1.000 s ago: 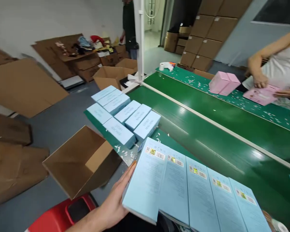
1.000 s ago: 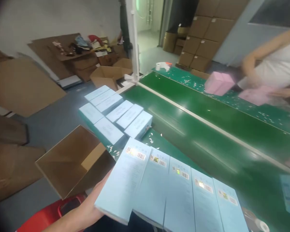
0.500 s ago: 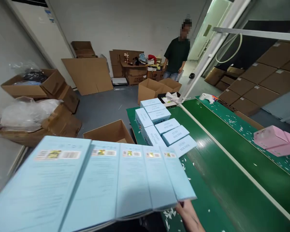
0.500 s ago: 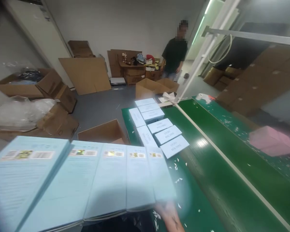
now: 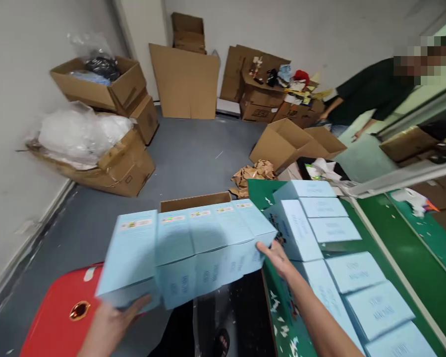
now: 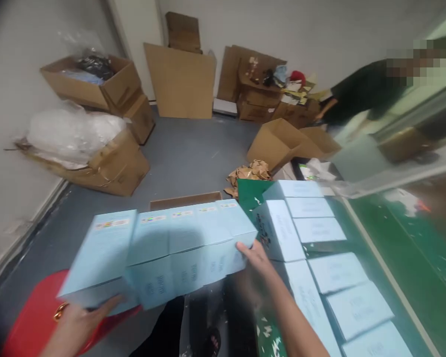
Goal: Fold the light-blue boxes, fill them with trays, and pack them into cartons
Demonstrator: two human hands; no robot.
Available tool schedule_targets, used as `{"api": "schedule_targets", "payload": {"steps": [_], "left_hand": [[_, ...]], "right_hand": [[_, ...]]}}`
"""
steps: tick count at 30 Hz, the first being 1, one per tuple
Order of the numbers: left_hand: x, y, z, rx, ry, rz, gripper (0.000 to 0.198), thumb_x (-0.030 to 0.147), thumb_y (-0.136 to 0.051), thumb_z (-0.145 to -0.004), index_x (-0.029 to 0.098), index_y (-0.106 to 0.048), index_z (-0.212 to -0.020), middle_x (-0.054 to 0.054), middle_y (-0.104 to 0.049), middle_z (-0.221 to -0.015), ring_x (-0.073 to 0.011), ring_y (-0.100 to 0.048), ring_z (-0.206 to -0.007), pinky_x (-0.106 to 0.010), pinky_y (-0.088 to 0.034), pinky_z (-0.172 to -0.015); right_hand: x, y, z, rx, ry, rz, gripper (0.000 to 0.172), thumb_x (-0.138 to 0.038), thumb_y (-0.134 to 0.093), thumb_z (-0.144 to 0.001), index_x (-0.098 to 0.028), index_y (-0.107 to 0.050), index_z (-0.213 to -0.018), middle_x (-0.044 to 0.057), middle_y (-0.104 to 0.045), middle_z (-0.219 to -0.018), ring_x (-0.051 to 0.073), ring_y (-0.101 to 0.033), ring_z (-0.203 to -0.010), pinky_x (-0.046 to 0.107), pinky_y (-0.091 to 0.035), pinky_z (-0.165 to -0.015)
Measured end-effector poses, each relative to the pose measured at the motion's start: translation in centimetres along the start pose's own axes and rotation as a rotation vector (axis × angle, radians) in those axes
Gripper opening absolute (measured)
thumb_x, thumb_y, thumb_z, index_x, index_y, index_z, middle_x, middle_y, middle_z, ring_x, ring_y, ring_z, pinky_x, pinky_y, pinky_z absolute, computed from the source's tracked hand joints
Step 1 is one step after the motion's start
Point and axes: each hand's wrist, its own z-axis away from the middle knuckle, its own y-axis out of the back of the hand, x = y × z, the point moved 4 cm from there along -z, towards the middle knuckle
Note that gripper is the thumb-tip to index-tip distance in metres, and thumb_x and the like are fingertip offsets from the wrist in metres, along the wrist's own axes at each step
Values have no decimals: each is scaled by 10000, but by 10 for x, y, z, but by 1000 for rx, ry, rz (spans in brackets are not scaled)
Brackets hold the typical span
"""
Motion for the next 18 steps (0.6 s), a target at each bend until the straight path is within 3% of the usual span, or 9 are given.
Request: {"api": "schedule_targets", "payload": {"steps": [4,7,13,18], "left_hand": [[-3,-28,-58,-184,151,236,587,601,-771,-635,196,-686,-1051,-92,-731,-1099,-348,-659,-1076,-436,-574,-896],[-16,-45,-88,-296,237,435,606,566,-790,-648,205,-658,-1117,-98,-711,-1162,-335,-643,-1125,-420,-567,-908],[-83,-59,-119,-383,433,552,697,567,-855,-568,167,-674,-1110,-133,-721,-1138,-365,-650,-1112,-439,-546,-923],[-125,-73,-137,-400,574,619,724,550,-885,-531,146,-675,-1095,-148,-726,-1128,-382,-656,-1104,-449,-554,-920]], "right_hand": [[-3,13,-43,108,-117,198,713,-609,-756,-710,-179,-637,-1265,139,-644,-1314,369,-568,-1250,534,-411,-1092],[-10,-5,-61,99,-199,262,710,-589,-743,-720,-198,-621,-1299,132,-647,-1311,380,-589,-1225,536,-470,-1042],[-12,-65,-96,28,-243,270,567,-537,-769,-660,-208,-729,-1121,110,-752,-1077,400,-662,-1100,527,-558,-919],[0,-86,-126,7,-228,369,480,-599,-752,-671,-238,-761,-987,68,-773,-959,396,-682,-1047,493,-574,-876]]}}
